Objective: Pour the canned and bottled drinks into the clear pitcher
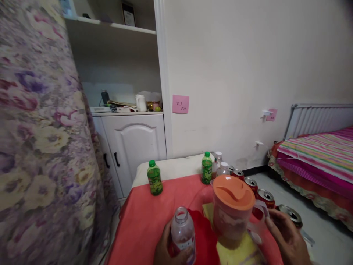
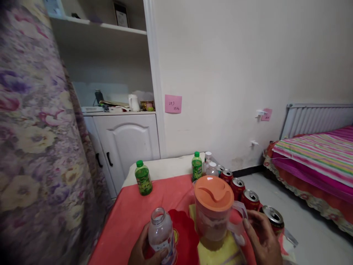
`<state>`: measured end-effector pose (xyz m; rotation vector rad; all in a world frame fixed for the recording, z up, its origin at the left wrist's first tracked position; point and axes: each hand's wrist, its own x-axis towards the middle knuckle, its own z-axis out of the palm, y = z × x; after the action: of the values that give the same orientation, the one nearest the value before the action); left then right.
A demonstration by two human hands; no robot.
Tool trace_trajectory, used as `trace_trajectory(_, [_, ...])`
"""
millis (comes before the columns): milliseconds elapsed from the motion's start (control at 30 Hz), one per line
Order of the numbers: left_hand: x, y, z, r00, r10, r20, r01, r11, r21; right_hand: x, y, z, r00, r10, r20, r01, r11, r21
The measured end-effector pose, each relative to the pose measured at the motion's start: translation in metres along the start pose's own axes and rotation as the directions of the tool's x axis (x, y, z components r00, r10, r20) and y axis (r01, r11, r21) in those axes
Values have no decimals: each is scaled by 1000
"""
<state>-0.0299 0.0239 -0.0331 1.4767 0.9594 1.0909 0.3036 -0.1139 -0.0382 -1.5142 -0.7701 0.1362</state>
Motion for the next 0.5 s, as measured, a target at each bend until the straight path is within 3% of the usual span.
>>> trace_trajectory(300, [-3,4,6,999,-18,31,19,999,-34,18,-8,25,989,89,114,-105,984,146])
trace_trajectory(500, [-9,15,17,998,-3,-70,0,999,-35,14,-13,36,968,213,129,-248,874,419])
